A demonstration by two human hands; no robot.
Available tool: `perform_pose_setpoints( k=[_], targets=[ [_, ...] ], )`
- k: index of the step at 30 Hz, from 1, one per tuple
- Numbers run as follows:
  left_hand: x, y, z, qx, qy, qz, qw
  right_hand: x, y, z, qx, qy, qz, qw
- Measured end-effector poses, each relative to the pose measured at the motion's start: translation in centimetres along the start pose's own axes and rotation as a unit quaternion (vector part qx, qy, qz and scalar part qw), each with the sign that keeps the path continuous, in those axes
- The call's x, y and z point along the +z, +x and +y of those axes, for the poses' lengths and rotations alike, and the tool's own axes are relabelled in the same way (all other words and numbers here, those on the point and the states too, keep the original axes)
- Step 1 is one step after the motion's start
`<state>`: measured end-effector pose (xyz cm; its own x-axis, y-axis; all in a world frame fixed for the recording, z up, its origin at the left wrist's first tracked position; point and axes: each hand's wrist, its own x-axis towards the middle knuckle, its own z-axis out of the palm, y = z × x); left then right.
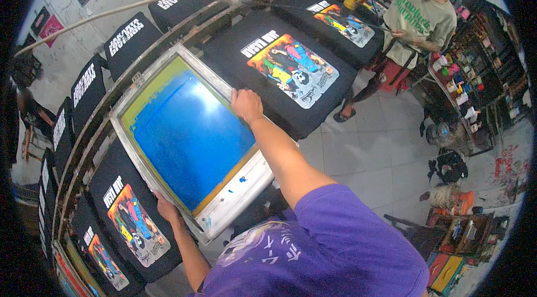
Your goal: The person uses a squeegee to spread blue ink across a screen printing frame, pressing it onto a black t-shirt. The person repeatedly lifts the frame and moves it to the next t-shirt in a row to continue the printing process.
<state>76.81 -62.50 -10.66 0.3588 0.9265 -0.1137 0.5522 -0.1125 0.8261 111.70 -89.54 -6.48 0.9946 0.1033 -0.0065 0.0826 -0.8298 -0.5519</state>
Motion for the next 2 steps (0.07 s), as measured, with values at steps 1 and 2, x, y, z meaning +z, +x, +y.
perform_pose_setpoints(
  k=[1, 2],
  targets=[
    [-0.06, 0.54, -0.01, -0.014, -0.006, -0.003, 1.000, -0.03, -0.07, -0.34, 0.010, 0.000, -0.003, 1.000],
    [-0.41, 0.80, -0.16, -0.013, -0.003, -0.003, 1.000, -0.10, -0.16, -0.63, 0.020, 0.001, -0.006, 1.000]
  ],
)
